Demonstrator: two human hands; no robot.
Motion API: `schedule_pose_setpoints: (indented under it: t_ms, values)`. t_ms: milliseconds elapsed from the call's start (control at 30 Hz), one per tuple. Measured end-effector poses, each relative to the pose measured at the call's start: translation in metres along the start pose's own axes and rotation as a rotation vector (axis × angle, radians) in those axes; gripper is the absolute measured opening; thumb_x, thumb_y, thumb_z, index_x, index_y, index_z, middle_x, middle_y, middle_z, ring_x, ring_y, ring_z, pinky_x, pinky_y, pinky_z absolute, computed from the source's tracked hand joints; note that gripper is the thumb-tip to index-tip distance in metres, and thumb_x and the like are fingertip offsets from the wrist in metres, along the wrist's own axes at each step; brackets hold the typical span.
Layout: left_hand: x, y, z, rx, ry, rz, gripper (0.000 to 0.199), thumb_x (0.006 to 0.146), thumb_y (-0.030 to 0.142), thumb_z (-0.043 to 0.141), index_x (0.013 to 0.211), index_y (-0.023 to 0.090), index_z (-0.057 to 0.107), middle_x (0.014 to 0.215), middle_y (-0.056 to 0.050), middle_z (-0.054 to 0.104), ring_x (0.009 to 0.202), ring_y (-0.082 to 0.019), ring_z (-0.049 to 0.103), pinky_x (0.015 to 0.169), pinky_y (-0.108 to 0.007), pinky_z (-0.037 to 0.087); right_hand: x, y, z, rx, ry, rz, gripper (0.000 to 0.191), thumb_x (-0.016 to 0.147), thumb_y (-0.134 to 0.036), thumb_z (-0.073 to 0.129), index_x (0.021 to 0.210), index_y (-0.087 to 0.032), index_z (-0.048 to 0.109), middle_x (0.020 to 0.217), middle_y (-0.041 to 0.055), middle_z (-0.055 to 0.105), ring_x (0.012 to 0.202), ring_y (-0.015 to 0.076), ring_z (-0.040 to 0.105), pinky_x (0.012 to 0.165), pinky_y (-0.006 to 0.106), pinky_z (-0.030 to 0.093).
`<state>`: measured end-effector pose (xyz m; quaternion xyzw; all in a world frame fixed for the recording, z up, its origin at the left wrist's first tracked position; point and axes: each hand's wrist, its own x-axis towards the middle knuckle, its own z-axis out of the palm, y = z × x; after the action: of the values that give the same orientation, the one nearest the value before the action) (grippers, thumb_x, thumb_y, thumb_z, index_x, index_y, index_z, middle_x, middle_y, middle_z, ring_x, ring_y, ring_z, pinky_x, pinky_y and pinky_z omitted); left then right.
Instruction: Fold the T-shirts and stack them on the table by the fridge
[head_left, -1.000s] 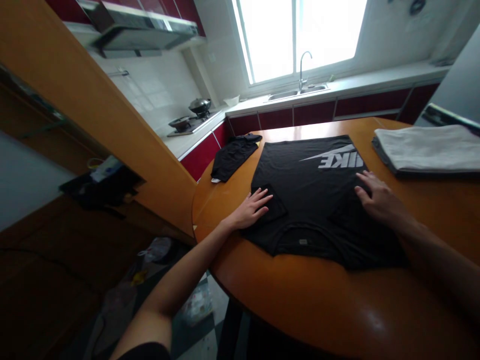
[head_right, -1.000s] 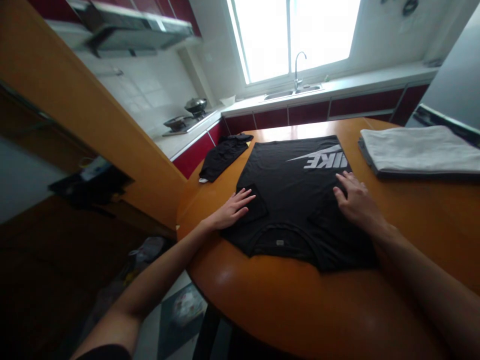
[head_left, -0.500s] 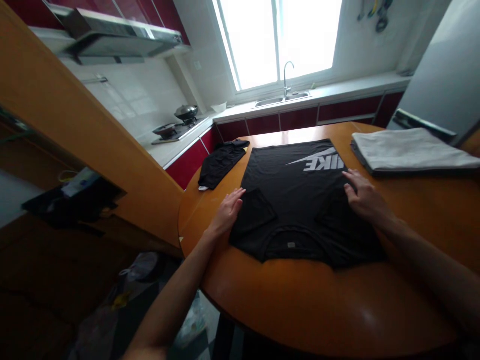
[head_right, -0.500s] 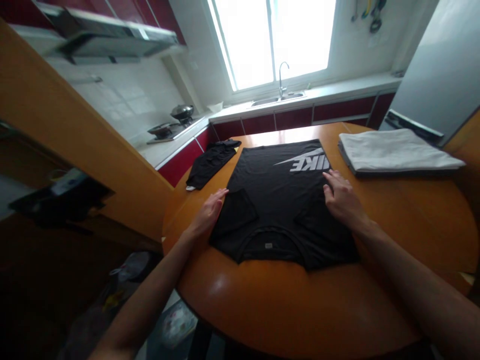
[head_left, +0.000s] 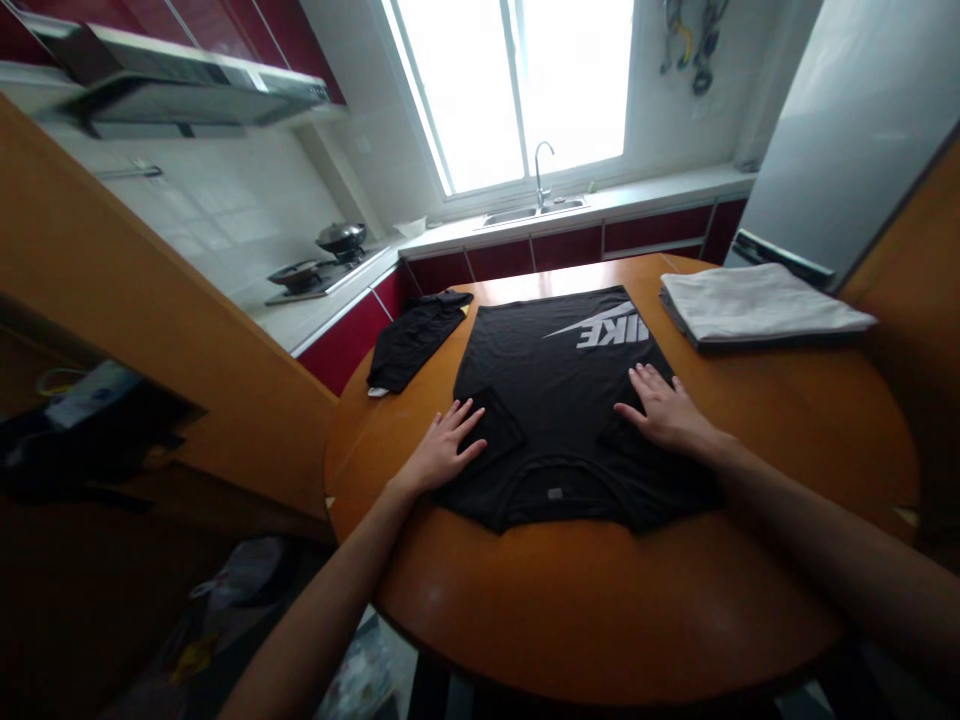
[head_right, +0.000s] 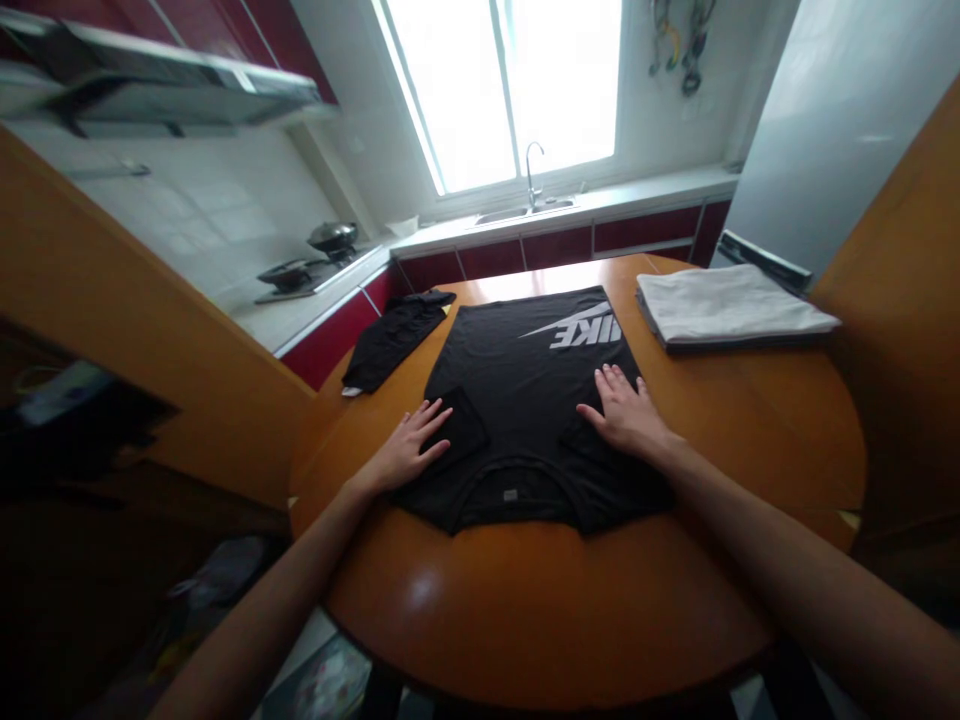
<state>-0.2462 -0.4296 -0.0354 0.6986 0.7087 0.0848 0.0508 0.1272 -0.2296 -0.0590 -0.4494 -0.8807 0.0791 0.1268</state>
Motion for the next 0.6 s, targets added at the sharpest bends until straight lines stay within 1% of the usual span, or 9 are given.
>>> schedule_pose_setpoints:
  t_ms: [100,200,267,367,433,467,533,600]
  values:
    - [0.0,-0.004,-0.001,-0.03,0.013,0.001,0.067,0.098,0.063,0.041,0.155,0.027,0.038,0.166,-0.007,0.024,0.154,-0.03,0.016,0.122,-0.058,0.016,-0.001,-0.002,0.006,-0.038,-0.036,0.007,0.079,0.097,-0.061,0.032,0.158,-0.01,0.03,0.165,0.017,0.024,0.154,0.0322,0.016,0.122,0.06,0.01]
    - [0.003,-0.007,-0.003,-0.087,0.1,-0.029,0.067,0.1,0.062,0.036,0.155,0.023,0.04,0.165,-0.009,0.029,0.153,-0.027,0.022,0.123,-0.052,0.021,0.001,-0.001,0.007,-0.045,0.009,0.0,0.074,0.099,-0.057,0.029,0.158,-0.012,0.03,0.165,0.0149,0.024,0.154,0.0312,0.014,0.122,0.061,0.006]
    - [0.005,-0.008,-0.002,-0.089,0.135,-0.062,0.068,0.101,0.062,0.034,0.154,0.021,0.04,0.164,-0.011,0.029,0.153,-0.027,0.023,0.123,-0.051,0.021,0.002,0.0,0.005,-0.037,0.041,0.015,0.072,0.1,-0.054,0.026,0.157,-0.01,0.031,0.165,0.0153,0.026,0.154,0.0302,0.016,0.123,0.061,0.008]
    - [0.008,-0.01,0.002,-0.061,0.093,-0.076,0.069,0.099,0.064,0.036,0.153,0.021,0.041,0.164,-0.012,0.028,0.153,-0.03,0.02,0.122,-0.057,0.018,0.004,0.001,0.002,-0.012,0.072,0.044,0.07,0.101,-0.05,0.025,0.155,-0.006,0.034,0.163,0.0178,0.029,0.153,0.0304,0.02,0.122,0.062,0.01]
    - [0.009,-0.014,0.004,-0.078,0.097,-0.067,0.068,0.099,0.063,0.037,0.152,0.021,0.043,0.164,-0.012,0.029,0.153,-0.03,0.02,0.122,-0.057,0.019,0.004,0.002,-0.001,0.009,0.091,0.054,0.07,0.101,-0.049,0.025,0.154,-0.004,0.035,0.162,0.0186,0.03,0.152,0.0312,0.022,0.122,0.063,0.012]
    - [0.01,-0.017,0.004,-0.1,0.135,-0.07,0.067,0.1,0.062,0.037,0.152,0.02,0.043,0.163,-0.012,0.031,0.153,-0.029,0.022,0.123,-0.055,0.02,0.004,0.002,-0.002,0.021,0.101,0.059,0.07,0.102,-0.049,0.024,0.154,-0.004,0.036,0.162,0.0187,0.031,0.152,0.0314,0.022,0.122,0.063,0.012]
    - [0.013,-0.024,0.004,-0.149,0.264,-0.105,0.064,0.103,0.056,0.032,0.151,0.017,0.044,0.16,-0.013,0.038,0.151,-0.026,0.029,0.123,-0.049,0.024,0.005,0.002,-0.005,0.046,0.127,0.071,0.069,0.102,-0.049,0.025,0.154,-0.005,0.037,0.161,0.0187,0.032,0.152,0.0314,0.024,0.122,0.062,0.014]
    - [0.015,-0.033,0.004,-0.166,0.38,-0.148,0.061,0.104,0.05,0.029,0.149,0.013,0.046,0.155,-0.015,0.045,0.147,-0.025,0.036,0.122,-0.045,0.027,0.006,0.003,-0.006,0.067,0.159,0.082,0.068,0.102,-0.048,0.026,0.153,-0.006,0.038,0.161,0.019,0.034,0.151,0.031,0.025,0.122,0.061,0.016]
